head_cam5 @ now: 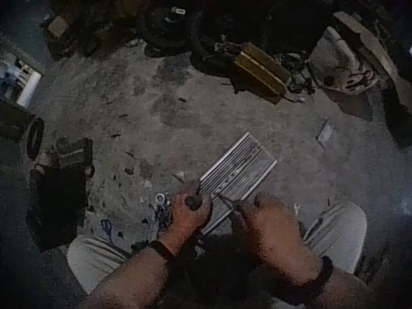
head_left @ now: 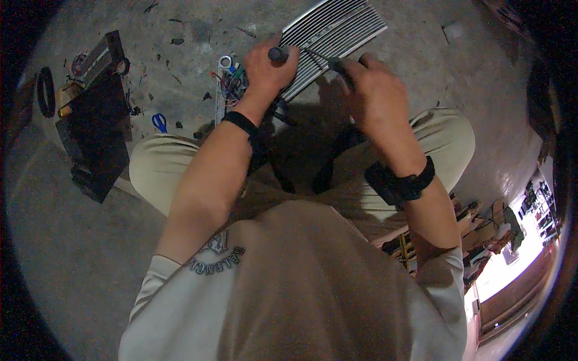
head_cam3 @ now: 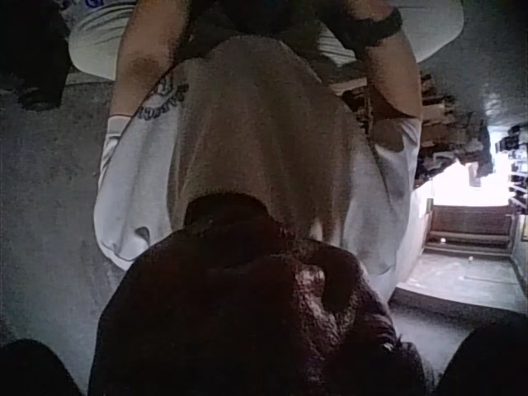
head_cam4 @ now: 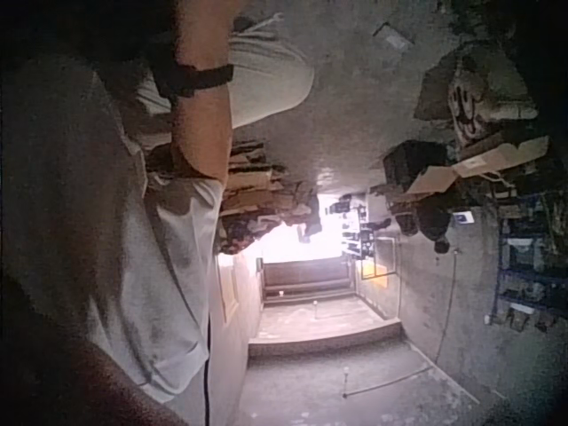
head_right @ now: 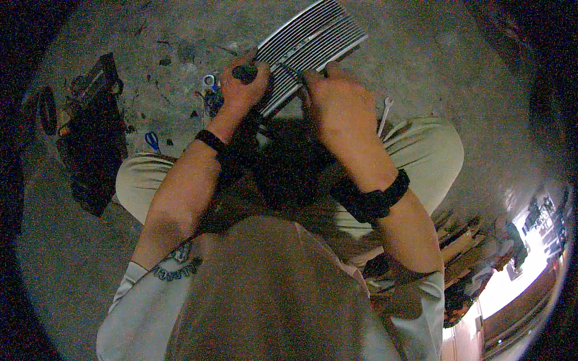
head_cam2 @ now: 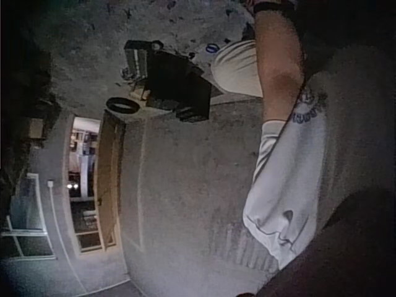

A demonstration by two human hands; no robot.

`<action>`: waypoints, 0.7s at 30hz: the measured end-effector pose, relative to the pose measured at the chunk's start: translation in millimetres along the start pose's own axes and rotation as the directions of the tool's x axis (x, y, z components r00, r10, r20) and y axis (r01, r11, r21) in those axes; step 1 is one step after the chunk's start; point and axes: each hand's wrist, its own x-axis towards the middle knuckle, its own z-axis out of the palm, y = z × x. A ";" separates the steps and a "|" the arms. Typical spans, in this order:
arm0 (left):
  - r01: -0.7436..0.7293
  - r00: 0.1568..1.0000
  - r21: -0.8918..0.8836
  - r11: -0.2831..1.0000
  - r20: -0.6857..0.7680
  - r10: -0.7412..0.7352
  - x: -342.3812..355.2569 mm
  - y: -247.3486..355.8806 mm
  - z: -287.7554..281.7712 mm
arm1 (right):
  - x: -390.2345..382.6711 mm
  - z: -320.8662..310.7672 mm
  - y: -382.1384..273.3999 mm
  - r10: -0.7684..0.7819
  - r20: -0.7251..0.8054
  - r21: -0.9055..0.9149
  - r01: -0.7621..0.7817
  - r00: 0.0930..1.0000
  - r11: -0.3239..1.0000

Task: Repairing an electronic component, likely a car amplifier, on a workshop floor.

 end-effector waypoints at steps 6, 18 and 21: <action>0.000 1.000 0.008 1.000 -0.002 0.000 0.9 -1.7 4.0 | 3.9 -1.3 9.4 -0.025 -0.095 -0.057 0.020 0.995 0.998; -0.032 0.999 -0.013 0.999 -0.041 0.031 2.8 -4.6 5.6 | 11.0 -3.7 6.3 -0.047 -0.150 -0.085 0.035 0.988 0.996; -0.071 0.995 -0.037 0.997 -0.067 0.069 2.8 -8.0 7.6 | 13.6 -4.2 6.1 -0.060 -0.126 -0.097 0.047 0.990 0.994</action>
